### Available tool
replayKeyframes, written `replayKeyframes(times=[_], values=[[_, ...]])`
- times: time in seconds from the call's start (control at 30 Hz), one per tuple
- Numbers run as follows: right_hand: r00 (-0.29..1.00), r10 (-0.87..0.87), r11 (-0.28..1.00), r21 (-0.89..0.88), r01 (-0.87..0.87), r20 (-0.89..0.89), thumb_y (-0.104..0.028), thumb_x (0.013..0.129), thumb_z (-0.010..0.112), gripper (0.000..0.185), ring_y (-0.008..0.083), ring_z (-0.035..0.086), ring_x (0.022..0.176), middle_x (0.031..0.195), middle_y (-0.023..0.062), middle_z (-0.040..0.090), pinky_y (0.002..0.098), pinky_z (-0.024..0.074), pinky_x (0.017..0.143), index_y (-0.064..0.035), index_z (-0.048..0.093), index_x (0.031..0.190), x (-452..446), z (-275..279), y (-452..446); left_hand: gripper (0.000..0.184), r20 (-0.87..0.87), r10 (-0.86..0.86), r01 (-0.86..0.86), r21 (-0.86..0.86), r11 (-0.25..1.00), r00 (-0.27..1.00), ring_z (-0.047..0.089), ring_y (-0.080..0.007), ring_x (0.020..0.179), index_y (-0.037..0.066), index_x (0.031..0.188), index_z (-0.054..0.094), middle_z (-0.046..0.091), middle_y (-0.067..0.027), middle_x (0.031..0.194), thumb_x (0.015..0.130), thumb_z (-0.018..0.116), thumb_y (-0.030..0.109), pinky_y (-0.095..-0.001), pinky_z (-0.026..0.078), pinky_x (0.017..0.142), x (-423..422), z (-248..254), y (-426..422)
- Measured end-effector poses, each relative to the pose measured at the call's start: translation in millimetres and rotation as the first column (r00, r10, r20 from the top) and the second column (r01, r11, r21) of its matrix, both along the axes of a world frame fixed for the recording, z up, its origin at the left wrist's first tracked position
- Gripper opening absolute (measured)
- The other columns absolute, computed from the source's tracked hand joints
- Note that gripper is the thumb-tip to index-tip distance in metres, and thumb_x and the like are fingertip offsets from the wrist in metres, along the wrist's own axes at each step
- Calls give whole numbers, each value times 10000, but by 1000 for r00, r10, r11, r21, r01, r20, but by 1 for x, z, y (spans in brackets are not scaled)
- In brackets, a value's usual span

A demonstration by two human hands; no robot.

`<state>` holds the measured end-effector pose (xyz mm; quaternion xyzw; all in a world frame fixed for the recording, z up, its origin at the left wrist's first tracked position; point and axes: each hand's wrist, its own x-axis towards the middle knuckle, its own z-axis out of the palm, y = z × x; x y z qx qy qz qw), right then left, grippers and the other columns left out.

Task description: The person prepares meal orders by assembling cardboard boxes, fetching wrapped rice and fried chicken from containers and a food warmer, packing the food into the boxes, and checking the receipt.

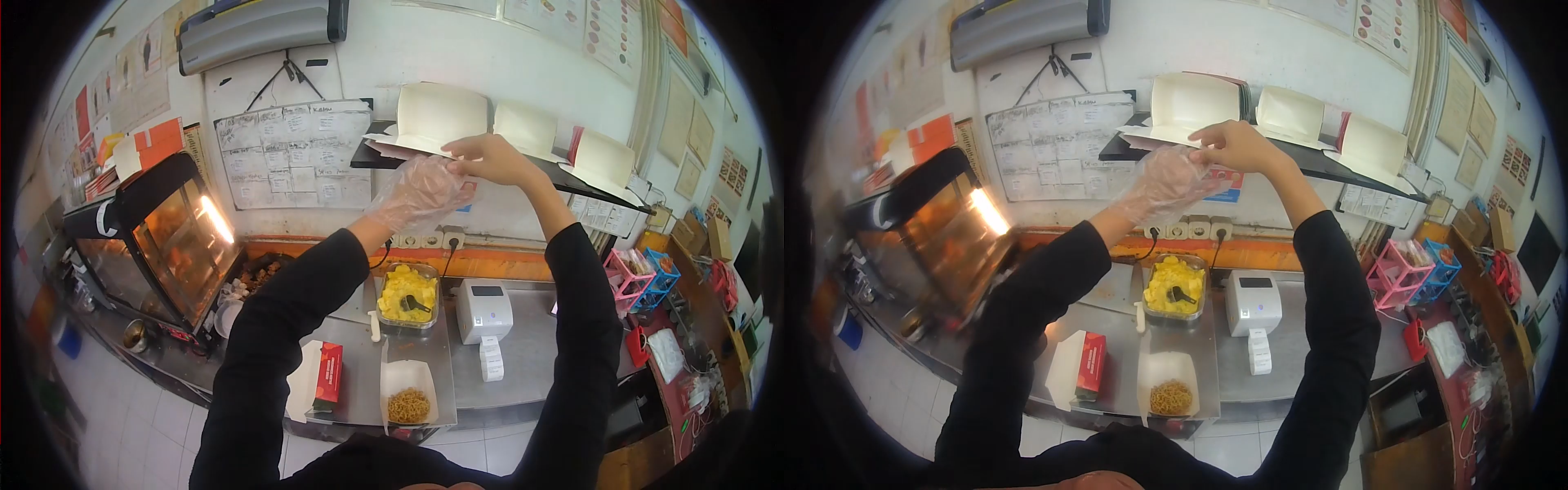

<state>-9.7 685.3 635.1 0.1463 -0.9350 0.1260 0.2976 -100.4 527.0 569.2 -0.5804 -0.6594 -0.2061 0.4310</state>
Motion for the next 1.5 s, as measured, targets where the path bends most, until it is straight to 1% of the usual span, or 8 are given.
replayKeyframes(times=[0.23, 0.63, 0.7, 0.77, 1.0, 1.03, 1.17, 1.5], values=[[987, -156, 985, 73, 158, -32, -235, 946, 559, 268, 374, 654, 830, 898, 227, 675, 422, 501, 737, -11, 685, 1022, -15, 23, 14, 403, -294, -72, 160, 286, 945, 953, 651, -270, 856, 83, 1026, 666, 667, -103, 845, 830, 671, 434, -406, 497, 756, 0, 22, -26], [509, -114, 962, 33, 270, -853, 72, 867, 567, 322, 259, 706, 768, 973, 124, 726, 324, 542, 646, -80, 665, 1133, 78, -3, -119, 737, 335, 53, 6, -172, 985, 941, 512, -352, 1253, 14, 1373, 483, 578, -216, 1280, 878, 578, 553, -408, 401, 1058, -7, 9, -45], [463, 145, 944, 263, 200, -874, 74, 866, 575, 350, 242, 703, 800, 1093, 121, 717, 310, 550, 670, -9, 645, 1199, 86, -35, -124, 579, -461, 246, -271, 13, 963, 853, 485, -330, 1281, 41, 1377, 486, 515, -206, 1370, 947, 539, 425, -393, 399, 1062, -42, -34, -68], [750, 76, 910, 354, 217, -657, -1, 868, 592, 325, 279, 704, 984, 1166, 174, 686, 329, 559, 852, 37, 653, 1185, 115, -72, -148, 428, 538, 391, -175, -408, 896, 747, 540, -336, 1218, 115, 1389, 507, 494, -167, 1415, 977, 433, 207, -413, 438, 1005, 42, -18, -148], [792, 377, 921, 284, -266, -481, -100, 850, 617, 332, 283, 645, 1121, 1205, 167, 662, 429, 485, 1001, -28, 664, 1171, 31, -213, -217, 439, -91, 215, -234, -408, 883, 972, 519, -283, 1238, 0, 1373, 466, 553, -117, 1342, 976, 478, 187, -399, 336, 1103, 59, -139, -266], [784, 397, 914, 280, -293, -477, -100, 850, 617, 332, 283, 645, 1121, 1205, 167, 662, 429, 485, 1001, -28, 664, 1171, 20, -227, -234, 451, 645, 262, -138, -236, 962, 718, 505, -291, 1256, 9, 1397, 440, 535, -127, 1365, 984, 470, 189, -409, 313, 1117, 55, -139, -273], [917, 305, 935, -101, -340, -258, -187, 854, 674, 416, 357, 490, 1295, 1381, 247, 508, 509, 380, 1079, -109, 630, 1261, 1, -284, -315, 518, 664, 672, -646, -362, 673, 328, 434, -379, 1319, 30, 1437, 404, 520, -210, 1372, 940, 484, 154, -454, 240, 1152, -29, -272, -376], [617, -327, 898, 31, 439, 716, -90, 852, 564, 568, 411, 494, 1256, 1506, 341, 259, 394, 521, 924, 173, 409, 1331, -19, -507, -306, 215, 588, 761, -566, -541, 623, 276, 700, -308, 766, 33, 854, 725, 690, -184, 775, 783, 545, 126, -410, 553, 727, -99, -318, -576]])
